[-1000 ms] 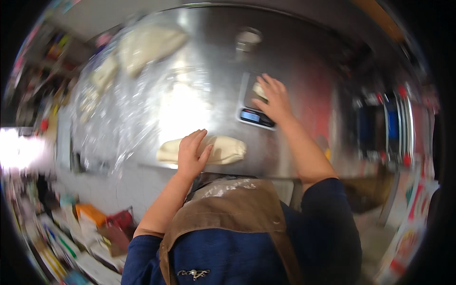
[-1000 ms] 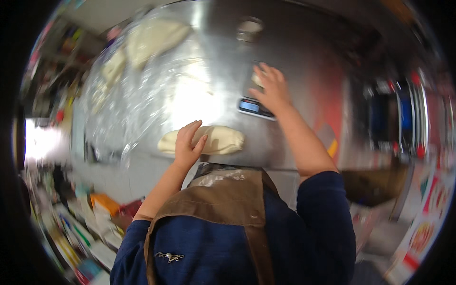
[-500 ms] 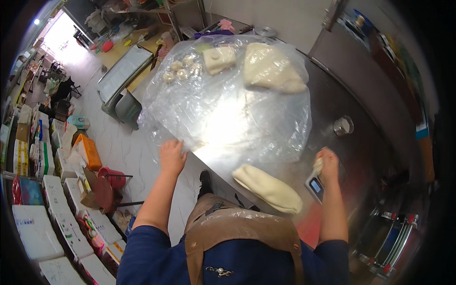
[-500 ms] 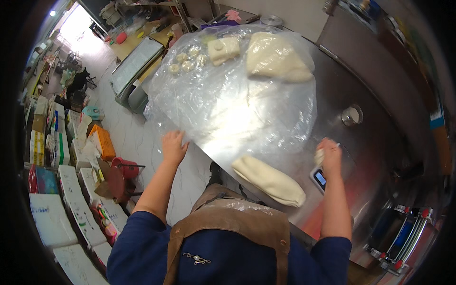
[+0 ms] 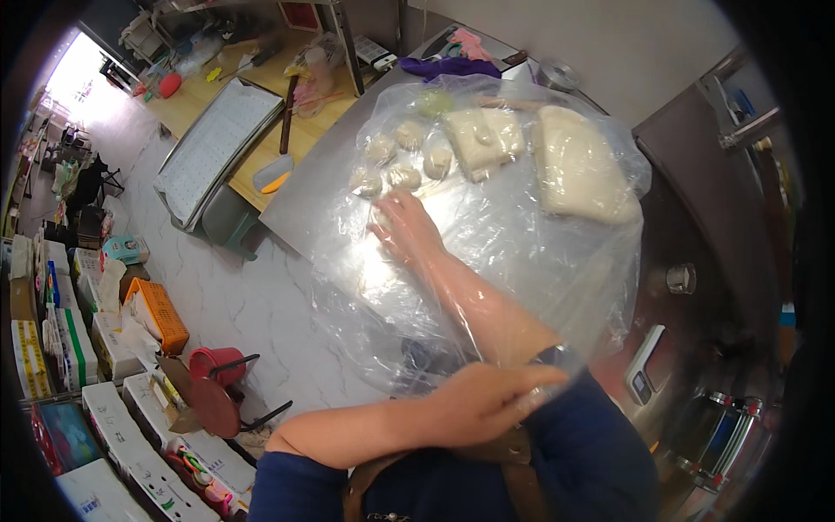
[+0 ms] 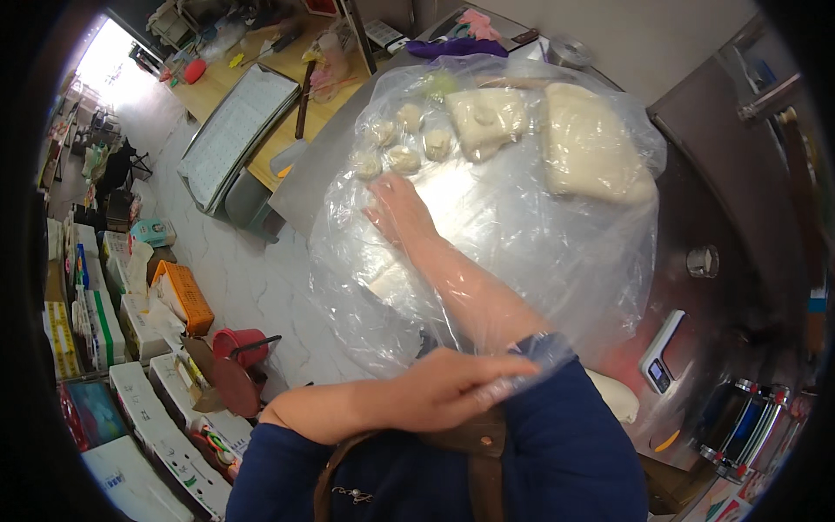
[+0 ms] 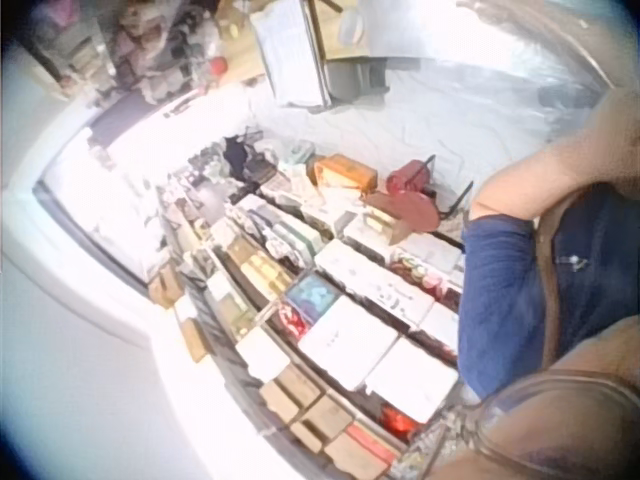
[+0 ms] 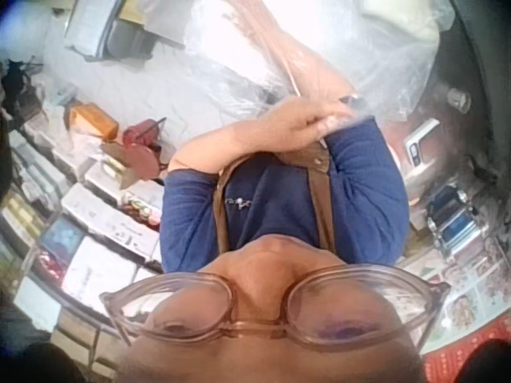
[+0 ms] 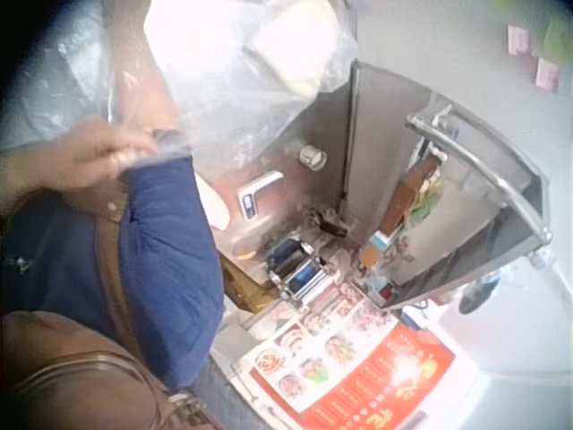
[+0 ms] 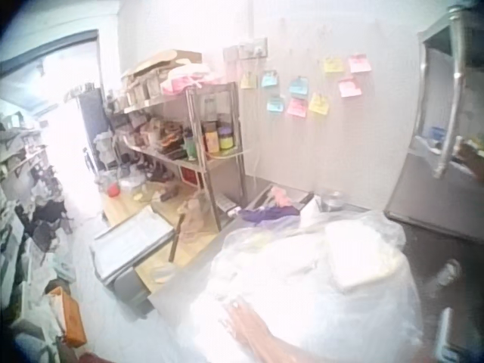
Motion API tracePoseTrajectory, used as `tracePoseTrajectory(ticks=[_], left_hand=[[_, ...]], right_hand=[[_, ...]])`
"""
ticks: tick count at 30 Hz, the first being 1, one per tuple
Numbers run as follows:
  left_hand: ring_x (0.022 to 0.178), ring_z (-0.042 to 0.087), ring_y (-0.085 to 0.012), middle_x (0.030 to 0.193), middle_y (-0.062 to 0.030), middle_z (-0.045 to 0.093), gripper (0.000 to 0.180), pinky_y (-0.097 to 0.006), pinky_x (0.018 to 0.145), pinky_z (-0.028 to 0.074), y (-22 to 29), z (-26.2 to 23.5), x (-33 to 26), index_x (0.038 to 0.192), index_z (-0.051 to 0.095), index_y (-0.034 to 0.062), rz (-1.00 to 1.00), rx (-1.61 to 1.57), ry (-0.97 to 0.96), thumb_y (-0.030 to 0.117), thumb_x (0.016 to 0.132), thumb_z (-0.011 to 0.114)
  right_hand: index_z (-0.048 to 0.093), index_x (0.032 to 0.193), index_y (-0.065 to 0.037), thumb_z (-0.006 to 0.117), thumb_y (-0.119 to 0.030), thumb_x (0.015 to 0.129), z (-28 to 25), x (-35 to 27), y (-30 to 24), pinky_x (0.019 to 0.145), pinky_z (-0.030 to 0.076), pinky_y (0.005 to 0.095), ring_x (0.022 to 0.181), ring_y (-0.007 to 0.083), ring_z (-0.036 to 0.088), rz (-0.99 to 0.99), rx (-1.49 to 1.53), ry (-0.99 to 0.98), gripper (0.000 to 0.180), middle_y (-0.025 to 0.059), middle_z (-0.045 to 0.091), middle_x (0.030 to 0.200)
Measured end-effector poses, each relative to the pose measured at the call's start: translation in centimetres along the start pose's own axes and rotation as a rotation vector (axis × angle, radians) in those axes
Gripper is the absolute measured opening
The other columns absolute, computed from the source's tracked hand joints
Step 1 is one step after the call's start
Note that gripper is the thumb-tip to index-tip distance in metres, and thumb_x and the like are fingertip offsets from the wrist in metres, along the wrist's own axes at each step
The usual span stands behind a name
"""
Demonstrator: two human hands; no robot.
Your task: The person portions dough by hand, repeatedly pinching off small pieces from a larger mass, weighing each piece on a digital scale, and adjusting the weight by adding or removing small amounts. The weighed portions are placed on a plastic sheet on the table.
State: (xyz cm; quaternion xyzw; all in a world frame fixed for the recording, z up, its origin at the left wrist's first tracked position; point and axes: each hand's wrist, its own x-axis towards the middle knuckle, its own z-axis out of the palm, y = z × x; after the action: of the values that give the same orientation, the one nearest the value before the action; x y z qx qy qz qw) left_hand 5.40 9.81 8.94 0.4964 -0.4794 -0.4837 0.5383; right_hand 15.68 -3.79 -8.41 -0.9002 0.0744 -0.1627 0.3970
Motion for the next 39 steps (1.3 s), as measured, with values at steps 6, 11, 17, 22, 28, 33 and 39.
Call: tracePoseTrajectory(ticks=[6, 11, 17, 22, 28, 33, 39], left_hand=[[0.059, 0.057, -0.0203, 0.072, -0.0125, 0.059, 0.038, -0.033, 0.061, 0.046, -2.4, -2.2, -1.6, 0.135, 0.054, 0.0119, -0.098, -0.119, 0.015, 0.016, 0.097, 0.054], [0.069, 0.064, -0.0241, 0.079, -0.0120, 0.065, 0.044, -0.033, 0.064, 0.050, -7.6, -0.4, -3.3, 0.132, 0.057, 0.0123, -0.055, 0.183, 0.199, 0.005, 0.089, 0.055], [0.089, 0.065, -0.0375, 0.093, -0.0162, 0.069, 0.026, -0.045, 0.079, 0.053, -16.7, 2.3, -9.5, 0.108, 0.066, 0.0117, -0.686, 1.127, -0.049, 0.023, 0.084, 0.063], [0.085, 0.068, -0.0309, 0.087, -0.0164, 0.071, 0.045, -0.041, 0.073, 0.053, -13.5, 10.1, -9.2, 0.090, 0.074, 0.0036, -0.821, 1.258, -0.077, 0.048, 0.081, 0.072], [0.125, 0.051, -0.0348, 0.131, -0.0183, 0.056, 0.070, -0.044, 0.104, 0.041, -12.1, 33.5, 4.4, 0.132, 0.052, 0.0022, 0.182, 0.948, -0.052, 0.034, 0.076, 0.081], [0.146, 0.022, -0.0373, 0.157, -0.0195, 0.024, 0.118, -0.050, 0.117, 0.023, -15.3, 41.9, 10.3, 0.149, 0.026, -0.0008, 0.038, 1.388, -0.330, 0.043, 0.058, 0.088], [0.144, 0.025, -0.0335, 0.155, -0.0169, 0.028, 0.101, -0.057, 0.115, 0.022, -18.2, 42.1, 11.4, 0.147, 0.034, 0.0113, 0.172, 1.421, -0.220, 0.036, 0.063, 0.083]], right_hand=[[0.055, 0.133, -0.007, 0.066, -0.020, 0.088, 1.8, -0.1, 0.0, 0.099, 0.040, 0.0390, 0.111, 0.0290, 0.052, -0.249, -0.403, 0.163, 0.049, 0.0106, 0.051, 0.126], [0.064, 0.091, -0.004, 0.063, -0.016, 0.081, -6.5, -16.5, -1.8, 0.079, 0.046, 0.0461, 0.086, 0.0322, 0.059, -0.375, -0.366, 0.001, 0.015, 0.0117, 0.062, 0.089], [0.069, 0.086, -0.006, 0.071, -0.007, 0.080, -20.0, -40.9, -3.7, 0.081, 0.050, 0.0409, 0.087, 0.0297, 0.063, 0.228, -0.095, -0.023, 0.007, 0.0105, 0.067, 0.088], [0.061, 0.083, -0.005, 0.063, -0.016, 0.094, -30.2, -58.2, 1.2, 0.070, 0.045, 0.0299, 0.075, 0.0130, 0.056, 0.758, 0.092, 0.653, 0.016, 0.0017, 0.061, 0.079], [0.058, 0.112, -0.002, 0.073, -0.023, 0.086, -31.7, -64.3, 6.8, 0.088, 0.046, 0.0300, 0.099, 0.0153, 0.057, 0.856, 0.358, 0.423, 0.037, 0.0076, 0.061, 0.104], [0.056, 0.125, 0.000, 0.086, -0.034, 0.062, -30.6, -60.2, 8.0, 0.095, 0.048, 0.0356, 0.115, 0.0280, 0.058, 0.666, 0.120, 0.005, 0.078, 0.0207, 0.060, 0.121], [0.063, 0.107, 0.001, 0.076, -0.029, 0.064, -30.6, -60.5, 8.0, 0.078, 0.052, 0.0395, 0.087, 0.0329, 0.067, 0.873, 0.329, 0.009, 0.054, 0.0186, 0.069, 0.096]])
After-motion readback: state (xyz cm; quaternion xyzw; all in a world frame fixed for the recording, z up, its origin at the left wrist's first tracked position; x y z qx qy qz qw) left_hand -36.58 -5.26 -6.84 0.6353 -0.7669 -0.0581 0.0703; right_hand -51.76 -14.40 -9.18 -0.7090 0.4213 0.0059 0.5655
